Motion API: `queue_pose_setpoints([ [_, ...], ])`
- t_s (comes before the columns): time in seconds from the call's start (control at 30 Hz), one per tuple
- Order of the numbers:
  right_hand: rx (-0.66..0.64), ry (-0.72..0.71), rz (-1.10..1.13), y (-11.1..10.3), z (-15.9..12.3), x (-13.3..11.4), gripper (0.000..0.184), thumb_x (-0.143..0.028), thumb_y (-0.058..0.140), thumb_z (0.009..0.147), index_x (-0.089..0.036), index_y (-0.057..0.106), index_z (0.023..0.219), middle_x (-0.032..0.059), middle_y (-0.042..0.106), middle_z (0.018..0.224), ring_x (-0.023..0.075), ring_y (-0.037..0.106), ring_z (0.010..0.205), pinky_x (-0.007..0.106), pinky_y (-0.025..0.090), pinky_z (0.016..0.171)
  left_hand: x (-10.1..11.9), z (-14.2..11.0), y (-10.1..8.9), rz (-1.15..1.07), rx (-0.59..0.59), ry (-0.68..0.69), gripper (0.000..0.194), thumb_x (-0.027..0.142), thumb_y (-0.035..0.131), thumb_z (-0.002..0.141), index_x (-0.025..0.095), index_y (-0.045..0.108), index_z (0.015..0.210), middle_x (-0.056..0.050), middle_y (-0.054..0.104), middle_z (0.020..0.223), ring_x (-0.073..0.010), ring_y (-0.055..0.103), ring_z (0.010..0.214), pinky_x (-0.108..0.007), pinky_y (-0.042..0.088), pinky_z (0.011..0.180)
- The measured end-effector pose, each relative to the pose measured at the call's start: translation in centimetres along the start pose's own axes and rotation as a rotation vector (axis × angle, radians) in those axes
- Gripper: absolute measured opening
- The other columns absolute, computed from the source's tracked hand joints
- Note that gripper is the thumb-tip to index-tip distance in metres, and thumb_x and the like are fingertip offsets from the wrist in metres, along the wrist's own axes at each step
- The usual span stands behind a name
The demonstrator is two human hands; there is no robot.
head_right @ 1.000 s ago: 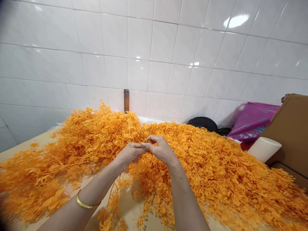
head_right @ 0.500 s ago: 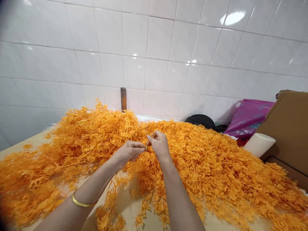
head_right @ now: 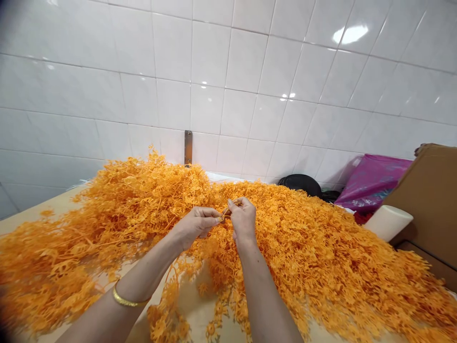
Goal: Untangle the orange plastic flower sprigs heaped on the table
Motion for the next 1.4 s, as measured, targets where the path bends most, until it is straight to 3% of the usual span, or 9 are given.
queue_pose_setpoints([
  [0.23, -0.101, 0.151, 0.127, 1.0, -0.5, 0.2, 0.021, -0.02, 0.062, 0.056, -0.017, 0.042, 0.056, -0.0037, 0.05, 0.041, 0.0069, 0.043, 0.036, 0.017, 0.033, 0.033, 1.9, -1.2, 0.9, 0.019, -0.035, 0.072, 0.006, 0.021, 0.058, 0.06, 0.015, 0.058, 0.06, 0.007, 0.031, 0.04, -0.0025, 0.018, 0.036, -0.023, 0.008, 0.04],
  [0.4, 0.067, 0.179, 0.193, -3.3, 1.7, 0.7, 0.021, -0.021, 0.057, 0.065, -0.019, 0.037, 0.061, -0.0108, 0.034, 0.034, 0.0056, 0.037, 0.031, 0.02, 0.04, 0.038, 2.8, -2.9, 4.1, 0.064, -0.272, 0.076, 0.01, 0.022, 0.061, 0.062, 0.014, 0.063, 0.066, 0.005, 0.036, 0.043, -0.0034, 0.022, 0.039, -0.023, 0.012, 0.041],
  [0.53, 0.106, 0.121, 0.079, -5.6, 2.1, -1.4, 0.022, -0.022, 0.058, 0.066, -0.021, 0.039, 0.077, -0.0078, 0.049, 0.05, 0.0087, 0.05, 0.04, 0.025, 0.046, 0.048, 2.8, -1.9, 1.8, -0.084, -0.069, 0.106, 0.022, 0.036, 0.056, 0.068, 0.014, 0.061, 0.068, 0.005, 0.034, 0.042, -0.0037, 0.024, 0.038, -0.021, 0.015, 0.04],
  [0.63, 0.077, 0.0, -0.175, -4.6, 1.1, -3.6, 0.038, -0.033, 0.062, 0.062, -0.024, 0.042, 0.093, -0.0018, 0.056, 0.08, 0.0109, 0.057, 0.058, 0.024, 0.044, 0.053, 1.7, -0.8, -0.3, -0.311, 0.059, 0.032, 0.035, 0.045, 0.05, 0.071, 0.012, 0.06, 0.079, 0.003, 0.041, 0.051, -0.0037, 0.032, 0.042, -0.019, 0.023, 0.042],
  [0.8, -0.292, -0.094, -0.487, 0.8, -0.8, -3.4, 0.027, -0.043, 0.055, 0.067, -0.017, 0.056, 0.073, 0.0025, 0.058, 0.075, 0.0146, 0.054, 0.07, 0.024, 0.038, 0.06, 0.3, -0.4, -1.3, -0.543, 0.143, -0.082, 0.029, 0.039, 0.052, 0.071, 0.012, 0.058, 0.079, 0.001, 0.046, 0.055, -0.0052, 0.04, 0.045, -0.019, 0.033, 0.047],
  [0.93, -0.602, -0.091, -0.463, 4.2, -2.9, -2.3, 0.027, -0.043, 0.055, 0.068, -0.017, 0.059, 0.075, 0.0026, 0.06, 0.077, 0.017, 0.052, 0.078, 0.026, 0.037, 0.066, 0.8, -0.4, -1.9, -0.664, 0.192, 0.014, 0.001, 0.013, 0.055, 0.067, 0.012, 0.055, 0.066, 0.001, 0.048, 0.058, -0.0046, 0.045, 0.05, -0.018, 0.036, 0.052],
  [1.07, -0.821, -0.002, -0.457, 5.9, -4.8, -0.7, 0.026, -0.04, 0.057, 0.067, -0.016, 0.059, 0.076, 0.0015, 0.06, 0.074, 0.0137, 0.051, 0.067, 0.024, 0.036, 0.06, 1.4, -0.4, -2.9, -0.678, 0.239, 0.105, 0.004, 0.01, 0.058, 0.064, 0.013, 0.056, 0.066, 0.001, 0.052, 0.067, -0.0065, 0.049, 0.058, -0.019, 0.038, 0.055],
  [1.2, -0.769, 0.04, -0.54, 5.3, -4.2, 0.3, 0.029, -0.039, 0.05, 0.072, -0.015, 0.051, 0.055, -0.0027, 0.049, 0.045, 0.0087, 0.041, 0.044, 0.021, 0.029, 0.047, 1.8, -0.3, -4.0, -0.495, 0.277, 0.135, 0.013, 0.02, 0.061, 0.063, 0.013, 0.058, 0.073, -0.002, 0.054, 0.072, -0.0095, 0.052, 0.067, -0.021, 0.038, 0.058],
  [1.4, -0.416, -0.167, -0.84, 2.7, -1.6, -1.4, 0.031, -0.035, 0.044, 0.073, -0.019, 0.042, 0.047, -0.0033, 0.039, 0.035, 0.0109, 0.039, 0.036, 0.023, 0.023, 0.042, 5.5, -2.7, -6.0, 0.072, 0.551, 0.338, 0.018, 0.031, 0.057, 0.065, 0.014, 0.053, 0.063, 0.002, 0.047, 0.056, -0.0068, 0.041, 0.052, -0.02, 0.031, 0.051],
])
Point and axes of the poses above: each hand's wrist, its own z-axis towards the middle knuckle, its own y-axis out of the palm, x = y × z, the point moved 9 cm from there along z, towards the middle knuckle
